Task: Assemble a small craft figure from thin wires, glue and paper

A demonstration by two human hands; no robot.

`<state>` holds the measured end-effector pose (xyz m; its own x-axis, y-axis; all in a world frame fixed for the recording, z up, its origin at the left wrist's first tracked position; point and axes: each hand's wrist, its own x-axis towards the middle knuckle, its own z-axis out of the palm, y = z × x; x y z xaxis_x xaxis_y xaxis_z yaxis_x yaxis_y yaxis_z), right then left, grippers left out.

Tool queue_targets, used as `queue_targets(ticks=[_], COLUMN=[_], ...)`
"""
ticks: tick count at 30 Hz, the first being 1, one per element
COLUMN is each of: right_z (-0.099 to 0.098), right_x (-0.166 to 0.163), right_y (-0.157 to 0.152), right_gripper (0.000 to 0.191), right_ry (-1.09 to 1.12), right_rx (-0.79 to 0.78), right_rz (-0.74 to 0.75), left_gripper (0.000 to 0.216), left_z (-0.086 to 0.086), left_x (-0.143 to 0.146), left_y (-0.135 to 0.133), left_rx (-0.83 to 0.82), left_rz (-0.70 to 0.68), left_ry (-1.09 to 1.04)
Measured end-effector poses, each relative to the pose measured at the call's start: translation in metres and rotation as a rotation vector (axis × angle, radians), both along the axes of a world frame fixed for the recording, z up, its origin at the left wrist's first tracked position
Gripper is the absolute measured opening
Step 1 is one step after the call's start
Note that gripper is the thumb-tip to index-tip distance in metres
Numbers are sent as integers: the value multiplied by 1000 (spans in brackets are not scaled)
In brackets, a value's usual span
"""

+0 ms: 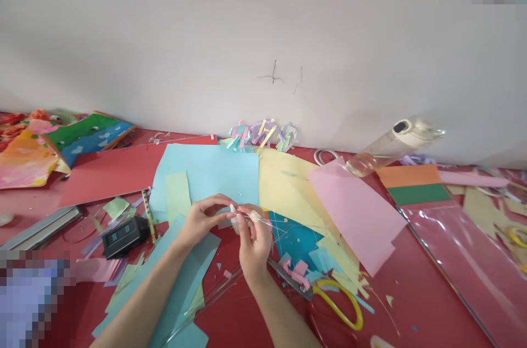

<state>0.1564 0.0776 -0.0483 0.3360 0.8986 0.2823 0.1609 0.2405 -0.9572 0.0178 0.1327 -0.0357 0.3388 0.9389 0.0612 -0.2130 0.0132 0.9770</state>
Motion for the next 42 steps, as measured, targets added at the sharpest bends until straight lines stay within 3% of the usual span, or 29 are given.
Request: queue_targets(ticks=[22,29,42], right_z=[4,0,1], right_x=[1,3,3], right_y=[2,2,2], right_gripper=[17,14,14], right_ry=[-24,-33,-39], right_rx=[5,20,27], right_rz=[-35,-92,-105], left_gripper=[20,27,34], left_z=[1,7,1], left_x=[1,4,10], left_y=[0,-6,-10], left_rx=[109,81,59], left_rz=[-68,-94,-74], left_ry=[62,125,145])
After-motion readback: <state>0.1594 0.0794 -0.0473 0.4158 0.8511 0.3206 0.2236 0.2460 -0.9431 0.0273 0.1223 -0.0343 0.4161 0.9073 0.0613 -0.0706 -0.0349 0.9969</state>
